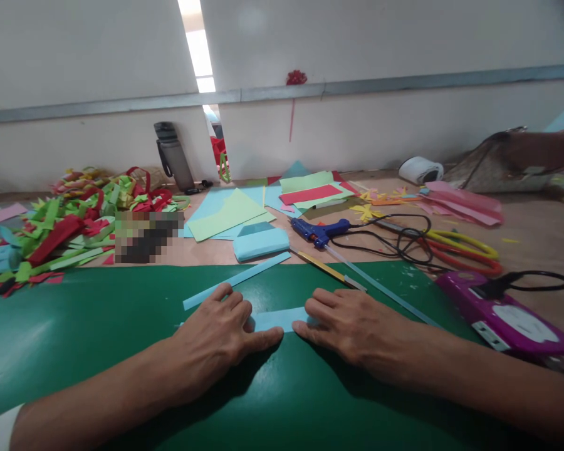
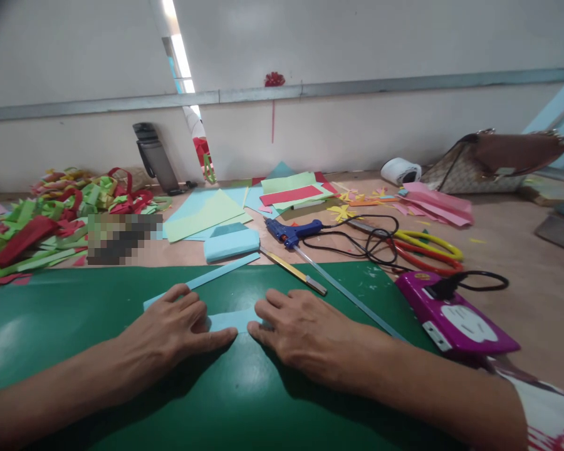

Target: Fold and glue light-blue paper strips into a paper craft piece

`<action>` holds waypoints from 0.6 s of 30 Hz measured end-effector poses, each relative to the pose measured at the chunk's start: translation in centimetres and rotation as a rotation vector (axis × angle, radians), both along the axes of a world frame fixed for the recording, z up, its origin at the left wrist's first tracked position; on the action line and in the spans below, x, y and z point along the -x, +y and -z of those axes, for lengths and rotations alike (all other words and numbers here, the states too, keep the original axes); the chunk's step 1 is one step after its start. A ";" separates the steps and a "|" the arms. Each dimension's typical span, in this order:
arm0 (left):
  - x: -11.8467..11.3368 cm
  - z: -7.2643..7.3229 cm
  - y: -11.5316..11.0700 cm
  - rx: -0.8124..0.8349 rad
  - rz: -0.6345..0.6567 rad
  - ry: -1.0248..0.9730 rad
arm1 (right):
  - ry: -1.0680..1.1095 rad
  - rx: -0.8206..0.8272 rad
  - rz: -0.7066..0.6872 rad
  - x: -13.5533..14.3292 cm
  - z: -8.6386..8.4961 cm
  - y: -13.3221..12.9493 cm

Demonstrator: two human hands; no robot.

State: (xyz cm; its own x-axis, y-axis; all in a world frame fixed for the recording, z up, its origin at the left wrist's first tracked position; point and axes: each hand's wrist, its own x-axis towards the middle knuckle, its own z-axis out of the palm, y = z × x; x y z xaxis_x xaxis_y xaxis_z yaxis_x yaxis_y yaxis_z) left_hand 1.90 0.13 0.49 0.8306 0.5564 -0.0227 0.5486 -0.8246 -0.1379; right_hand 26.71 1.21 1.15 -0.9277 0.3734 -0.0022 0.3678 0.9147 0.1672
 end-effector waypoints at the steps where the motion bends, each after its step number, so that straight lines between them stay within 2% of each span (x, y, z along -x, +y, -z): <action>1: 0.0 0.1 0.0 -0.004 0.009 -0.009 | -0.001 0.000 -0.001 -0.4 0.1 0.0; 14: 0.5 0.9 0.4 -0.051 0.073 -0.106 | -0.017 -0.105 0.046 -4.8 0.1 -1.0; 18: 0.2 0.3 0.1 -0.057 0.058 -0.077 | 0.041 -0.198 0.205 -5.1 0.2 -1.7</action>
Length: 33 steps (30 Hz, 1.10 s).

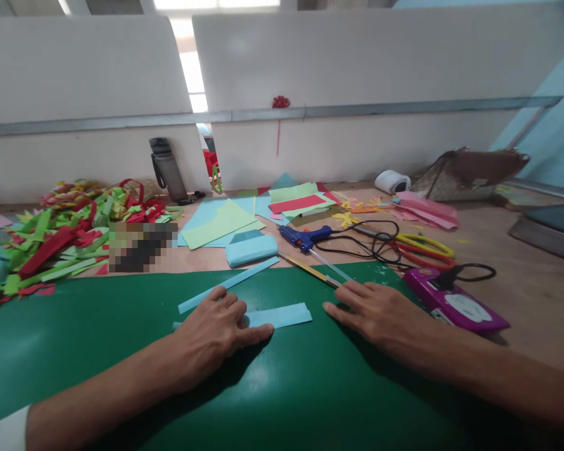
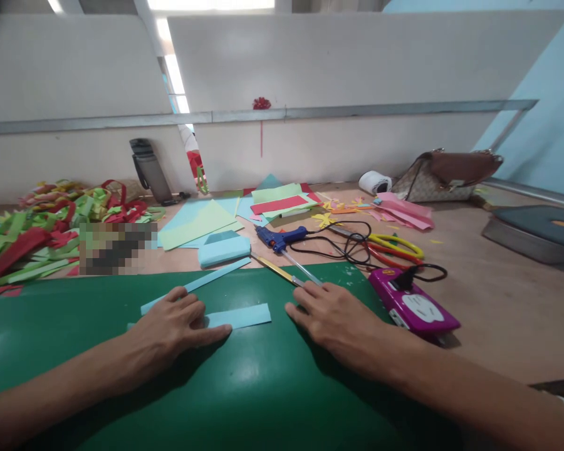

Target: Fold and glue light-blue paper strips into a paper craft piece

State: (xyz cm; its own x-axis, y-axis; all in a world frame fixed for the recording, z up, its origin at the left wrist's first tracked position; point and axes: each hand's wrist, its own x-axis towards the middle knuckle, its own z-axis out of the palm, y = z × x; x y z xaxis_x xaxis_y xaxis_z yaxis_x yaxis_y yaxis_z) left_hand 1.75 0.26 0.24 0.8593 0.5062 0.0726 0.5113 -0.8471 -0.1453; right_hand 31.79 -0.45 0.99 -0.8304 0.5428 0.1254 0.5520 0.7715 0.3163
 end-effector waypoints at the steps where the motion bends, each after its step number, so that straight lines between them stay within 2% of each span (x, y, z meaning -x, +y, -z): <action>1: -0.2 -0.2 -0.1 0.000 0.001 0.011 | 0.052 0.004 0.063 0.2 -0.2 -0.2; 5: -1.6 -0.1 -0.1 -0.010 0.022 0.010 | 0.346 0.214 0.254 2.6 -2.2 -0.8; 9: -3.4 0.8 -0.2 -0.013 -0.003 -0.030 | 0.608 0.590 0.332 5.8 -3.7 -0.2; 11: -3.9 1.2 -0.4 -0.012 -0.051 -0.055 | 0.658 0.714 0.359 6.8 -3.6 0.5; 15: -4.3 1.6 -0.6 -0.030 -0.137 -0.095 | 0.587 0.880 0.373 7.7 -2.4 1.9; 20: -4.4 1.2 -0.8 -0.002 -0.194 -0.100 | 0.454 0.860 0.339 8.4 -1.6 2.6; 24: -3.9 0.5 -0.8 0.125 -0.307 -0.146 | 0.413 0.850 0.388 9.0 -1.5 2.8; 30: -0.2 -0.6 -1.5 0.415 -0.526 -0.389 | 0.412 0.837 0.427 9.3 -1.5 2.4; 33: 1.5 -0.7 -2.1 0.498 -0.620 -0.488 | 0.411 0.800 0.398 9.3 -1.4 2.1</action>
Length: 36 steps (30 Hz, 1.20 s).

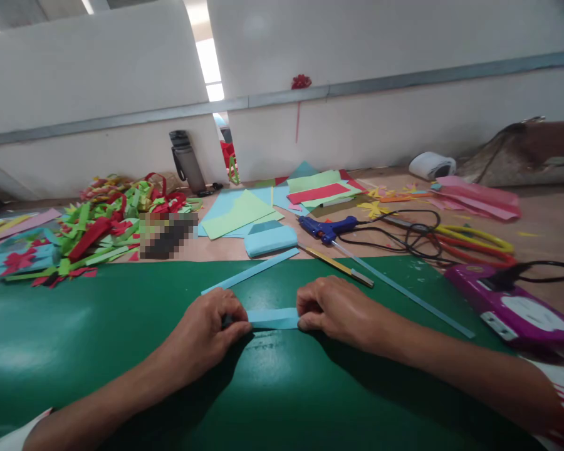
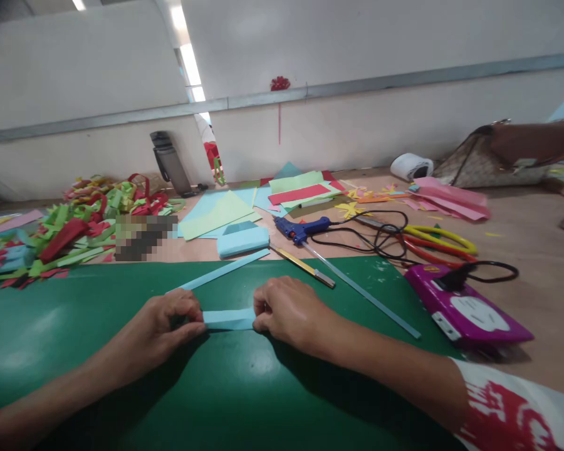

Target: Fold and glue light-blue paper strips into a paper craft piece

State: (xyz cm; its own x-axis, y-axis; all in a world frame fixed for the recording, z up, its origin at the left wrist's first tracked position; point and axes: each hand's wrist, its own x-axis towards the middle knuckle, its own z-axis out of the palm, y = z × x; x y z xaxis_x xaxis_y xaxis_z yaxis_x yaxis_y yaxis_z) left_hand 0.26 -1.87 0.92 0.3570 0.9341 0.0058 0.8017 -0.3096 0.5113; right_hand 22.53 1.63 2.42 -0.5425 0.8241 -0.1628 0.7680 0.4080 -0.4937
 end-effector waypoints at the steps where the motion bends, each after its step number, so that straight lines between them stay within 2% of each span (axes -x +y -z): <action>1: 0.3 0.0 -0.2 0.017 -0.022 -0.026 | 0.000 -0.009 -0.004 0.0 0.1 -0.1; 5: 0.8 0.2 -0.4 0.046 -0.067 -0.064 | -0.003 0.003 -0.013 -0.3 0.5 -0.1; 11: 0.7 0.6 -0.1 -0.001 -0.068 -0.019 | -0.043 -0.029 0.008 -0.3 0.7 -0.2; 18: 0.9 1.1 -0.3 -0.026 -0.126 0.006 | -0.058 -0.020 -0.006 -0.1 0.6 -0.1; 36: 1.2 1.3 -0.5 -0.103 -0.141 0.118 | -0.063 -0.051 0.005 -0.2 1.3 0.1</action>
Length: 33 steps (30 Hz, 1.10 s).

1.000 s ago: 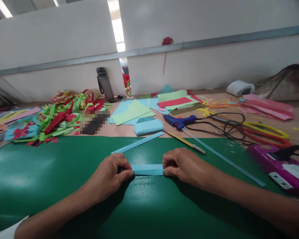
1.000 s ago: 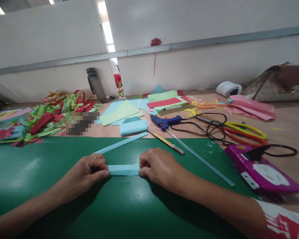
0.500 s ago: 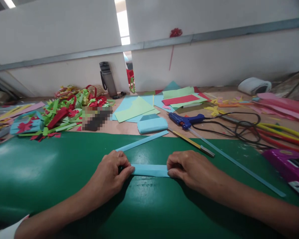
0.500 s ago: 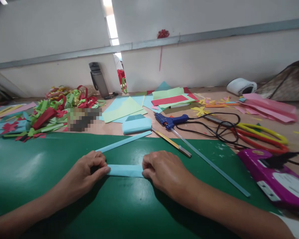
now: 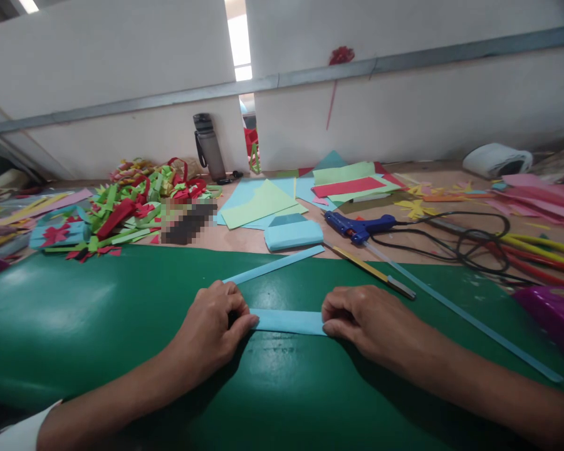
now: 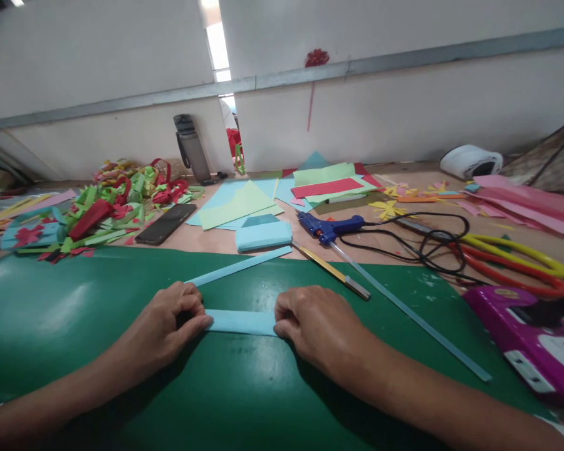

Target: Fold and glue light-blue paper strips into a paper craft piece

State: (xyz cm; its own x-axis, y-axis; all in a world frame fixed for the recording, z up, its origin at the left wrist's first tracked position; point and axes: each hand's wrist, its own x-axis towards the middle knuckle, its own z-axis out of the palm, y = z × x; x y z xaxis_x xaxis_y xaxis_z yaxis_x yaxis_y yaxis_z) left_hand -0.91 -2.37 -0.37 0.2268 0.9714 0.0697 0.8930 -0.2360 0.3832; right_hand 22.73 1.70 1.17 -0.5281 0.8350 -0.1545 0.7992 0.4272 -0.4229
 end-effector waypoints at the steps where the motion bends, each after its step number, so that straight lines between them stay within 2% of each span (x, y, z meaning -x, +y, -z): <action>1: 0.0 0.0 0.0 0.000 -0.002 0.007 | -0.004 0.001 0.006 0.0 0.0 0.0; 25: -0.1 0.0 0.0 0.002 0.046 0.056 | -0.019 0.003 0.015 0.0 0.0 -0.2; 29: 0.2 0.0 0.3 0.000 0.109 0.100 | -0.014 -0.006 0.021 0.1 -0.1 -0.3; 33: 0.7 0.3 1.0 -0.098 0.329 0.256 | 0.000 -0.045 0.008 0.1 0.0 -0.5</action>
State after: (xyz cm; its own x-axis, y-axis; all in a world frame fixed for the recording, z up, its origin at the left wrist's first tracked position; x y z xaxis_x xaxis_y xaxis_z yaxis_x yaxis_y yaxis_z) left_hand -1.60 -1.34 -0.68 0.5454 0.8361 0.0591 0.8275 -0.5483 0.1206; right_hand 22.64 1.22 1.16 -0.5213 0.8454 -0.1165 0.8027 0.4394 -0.4033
